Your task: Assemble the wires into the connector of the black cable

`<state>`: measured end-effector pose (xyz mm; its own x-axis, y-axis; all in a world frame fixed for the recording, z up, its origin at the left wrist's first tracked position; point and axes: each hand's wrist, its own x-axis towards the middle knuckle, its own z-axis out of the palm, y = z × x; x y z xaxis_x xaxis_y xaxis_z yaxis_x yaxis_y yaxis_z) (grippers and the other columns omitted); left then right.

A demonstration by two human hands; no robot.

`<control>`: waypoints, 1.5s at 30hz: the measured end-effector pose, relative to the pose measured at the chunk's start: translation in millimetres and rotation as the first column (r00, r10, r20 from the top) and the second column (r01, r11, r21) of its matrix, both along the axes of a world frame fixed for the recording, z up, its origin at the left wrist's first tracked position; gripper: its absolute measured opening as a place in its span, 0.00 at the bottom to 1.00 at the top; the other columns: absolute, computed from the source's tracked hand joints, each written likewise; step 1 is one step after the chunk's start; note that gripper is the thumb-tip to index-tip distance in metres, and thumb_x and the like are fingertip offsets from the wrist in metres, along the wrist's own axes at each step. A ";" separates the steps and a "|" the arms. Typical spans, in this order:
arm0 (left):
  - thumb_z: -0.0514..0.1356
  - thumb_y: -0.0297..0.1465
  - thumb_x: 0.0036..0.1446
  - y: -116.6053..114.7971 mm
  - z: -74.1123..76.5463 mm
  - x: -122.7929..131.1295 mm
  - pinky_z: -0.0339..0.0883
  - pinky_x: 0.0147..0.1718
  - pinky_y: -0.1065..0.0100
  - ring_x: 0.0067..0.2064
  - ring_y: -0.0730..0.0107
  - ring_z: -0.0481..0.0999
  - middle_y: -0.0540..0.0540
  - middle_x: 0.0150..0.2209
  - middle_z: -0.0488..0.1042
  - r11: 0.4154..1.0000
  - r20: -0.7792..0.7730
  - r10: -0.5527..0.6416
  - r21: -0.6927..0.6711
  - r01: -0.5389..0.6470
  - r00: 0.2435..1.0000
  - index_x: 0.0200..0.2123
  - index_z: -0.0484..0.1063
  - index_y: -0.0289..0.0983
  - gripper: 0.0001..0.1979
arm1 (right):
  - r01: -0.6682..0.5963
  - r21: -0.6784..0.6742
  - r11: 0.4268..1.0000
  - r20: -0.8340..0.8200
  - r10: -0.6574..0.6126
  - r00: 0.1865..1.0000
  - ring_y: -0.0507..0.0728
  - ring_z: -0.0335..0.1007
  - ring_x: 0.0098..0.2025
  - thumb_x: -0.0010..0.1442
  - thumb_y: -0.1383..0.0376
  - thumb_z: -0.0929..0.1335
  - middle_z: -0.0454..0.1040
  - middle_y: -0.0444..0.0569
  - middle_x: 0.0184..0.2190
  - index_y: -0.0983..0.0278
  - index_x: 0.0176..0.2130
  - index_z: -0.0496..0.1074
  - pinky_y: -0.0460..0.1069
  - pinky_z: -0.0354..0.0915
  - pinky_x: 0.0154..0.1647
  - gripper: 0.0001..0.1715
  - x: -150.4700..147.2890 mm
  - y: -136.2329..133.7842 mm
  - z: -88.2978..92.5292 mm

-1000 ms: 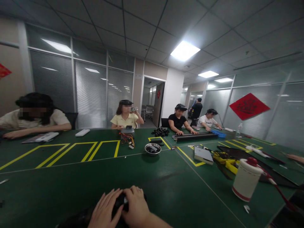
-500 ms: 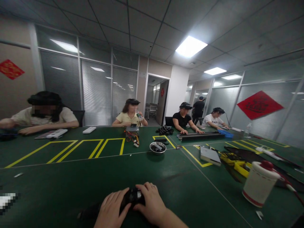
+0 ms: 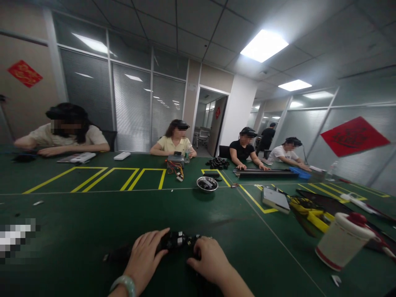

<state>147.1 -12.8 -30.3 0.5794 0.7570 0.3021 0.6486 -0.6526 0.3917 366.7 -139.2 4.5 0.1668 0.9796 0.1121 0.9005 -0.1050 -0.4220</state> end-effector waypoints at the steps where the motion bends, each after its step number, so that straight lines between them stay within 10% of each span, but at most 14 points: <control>1: 0.56 0.34 0.57 -0.8 -0.1 0.7 0.51 0.58 0.55 0.56 0.58 0.64 0.48 0.53 0.69 1.000 -0.004 0.003 0.010 -0.003 1.000 0.59 0.61 0.49 0.25 | -0.041 -0.017 0.999 -0.043 0.040 0.998 0.57 0.68 0.36 0.50 0.58 0.72 0.74 0.46 0.33 0.61 0.32 0.74 0.49 0.57 0.37 0.10 -0.4 0.1 -1.1; 6: 0.56 0.29 0.56 -5.0 -2.0 3.6 0.54 0.55 0.56 0.55 0.59 0.64 0.47 0.52 0.68 0.998 -0.010 -0.008 0.063 0.008 1.000 0.59 0.61 0.50 0.27 | -0.154 -0.019 0.988 -0.382 0.136 0.914 0.54 0.68 0.33 0.53 0.61 0.71 0.75 0.44 0.31 0.61 0.33 0.76 0.46 0.58 0.34 0.07 1.1 6.0 -8.4; 10: 0.55 0.29 0.57 -4.1 0.4 0.5 0.54 0.56 0.57 0.55 0.60 0.64 0.48 0.52 0.67 0.995 -0.011 -0.040 0.087 0.041 0.999 0.60 0.59 0.51 0.27 | -0.154 0.011 0.988 -0.722 0.115 0.682 0.52 0.66 0.29 0.56 0.55 0.70 0.72 0.44 0.27 0.65 0.34 0.75 0.46 0.60 0.32 0.15 9.3 12.4 -12.3; 16: 0.56 0.33 0.58 -1.7 11.2 -6.0 0.53 0.57 0.54 0.55 0.60 0.65 0.51 0.54 0.67 0.993 -0.061 -0.119 0.012 0.120 0.991 0.60 0.58 0.55 0.26 | -0.235 -0.003 0.972 -0.866 0.115 0.486 0.50 0.66 0.27 0.53 0.52 0.72 0.71 0.44 0.27 0.67 0.35 0.73 0.46 0.61 0.32 0.21 22.0 13.3 -17.8; 26: 0.53 0.28 0.55 6.5 6.3 -14.9 0.56 0.55 0.56 0.55 0.58 0.64 0.48 0.53 0.66 0.998 -0.018 0.058 0.030 -0.057 0.998 0.53 0.66 0.47 0.22 | -0.176 -0.066 0.982 -0.825 0.045 0.563 0.49 0.66 0.24 0.55 0.52 0.70 0.74 0.45 0.26 0.65 0.35 0.69 0.43 0.60 0.26 0.19 17.2 16.4 -24.5; 34: 0.59 0.51 0.50 -12.8 27.4 -11.1 0.56 0.53 0.52 0.50 0.54 0.66 0.45 0.47 0.68 0.999 -0.088 0.019 0.037 -0.016 0.996 0.49 0.71 0.46 0.25 | -0.140 0.046 0.989 -0.808 0.119 0.578 0.50 0.68 0.27 0.56 0.59 0.69 0.74 0.45 0.27 0.65 0.34 0.68 0.44 0.62 0.28 0.12 13.5 18.8 -32.4; 45: 0.61 0.42 0.50 -23.3 22.0 6.1 0.59 0.51 0.56 0.50 0.55 0.69 0.45 0.47 0.71 0.994 -0.066 0.040 -0.098 -0.047 0.997 0.44 0.69 0.39 0.20 | 0.029 0.079 0.996 -0.824 0.049 0.565 0.50 0.69 0.23 0.59 0.55 0.66 0.71 0.42 0.26 0.63 0.34 0.64 0.43 0.60 0.22 0.14 14.7 20.9 -28.2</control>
